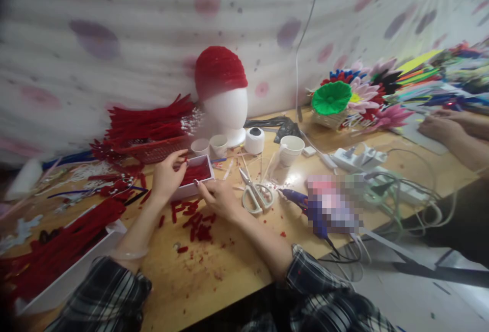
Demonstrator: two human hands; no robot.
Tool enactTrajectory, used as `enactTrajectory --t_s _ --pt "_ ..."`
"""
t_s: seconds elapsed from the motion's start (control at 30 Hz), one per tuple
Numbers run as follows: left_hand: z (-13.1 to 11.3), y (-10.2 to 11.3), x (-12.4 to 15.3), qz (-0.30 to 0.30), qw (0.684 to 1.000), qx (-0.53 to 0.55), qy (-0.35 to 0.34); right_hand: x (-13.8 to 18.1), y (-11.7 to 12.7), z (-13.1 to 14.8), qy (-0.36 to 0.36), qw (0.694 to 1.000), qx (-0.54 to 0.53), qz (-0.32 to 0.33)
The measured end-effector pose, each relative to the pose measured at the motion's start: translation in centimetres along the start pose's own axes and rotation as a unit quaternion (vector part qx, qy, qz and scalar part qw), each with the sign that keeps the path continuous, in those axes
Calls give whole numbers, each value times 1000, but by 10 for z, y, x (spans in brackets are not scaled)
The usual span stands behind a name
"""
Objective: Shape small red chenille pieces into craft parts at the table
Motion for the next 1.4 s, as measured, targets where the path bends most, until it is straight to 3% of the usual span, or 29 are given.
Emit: enactTrajectory --t_s 0.1,0.17,0.3,0.4,0.73,0.9,1.07,1.23,1.4 --pt "-10 -1 18 40 993 109 -7 -1 1 -3 -12 994 -110 -16" --pt "-19 0 36 58 988 140 -16 -2 -7 -7 -28 977 -213 7" --pt "-18 16 70 -4 989 145 3 0 -28 -5 -68 938 -329 87" --pt "-4 22 83 -41 987 154 35 3 -35 0 -90 933 -330 117" --pt "17 3 90 -4 972 225 72 7 -55 -5 -133 903 -359 195" --pt "3 -3 87 37 973 229 -1 10 -60 -28 -185 881 -406 158" --pt "2 -18 92 87 969 231 5 11 -63 -38 -199 860 -451 130" --pt "10 -18 91 70 943 324 28 10 -60 -36 -189 860 -456 130" --pt "30 -12 90 6 916 391 84 10 -56 -22 -163 868 -450 132"
Point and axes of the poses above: each hand's wrist, its own x-axis away from the middle knuckle, its own y-axis out of the back of the hand, z = x × y, the point moved 10 cm from there along -x, towards the middle knuckle, and after that the axes turned 7 degrees about z, right-handed, at the moved point
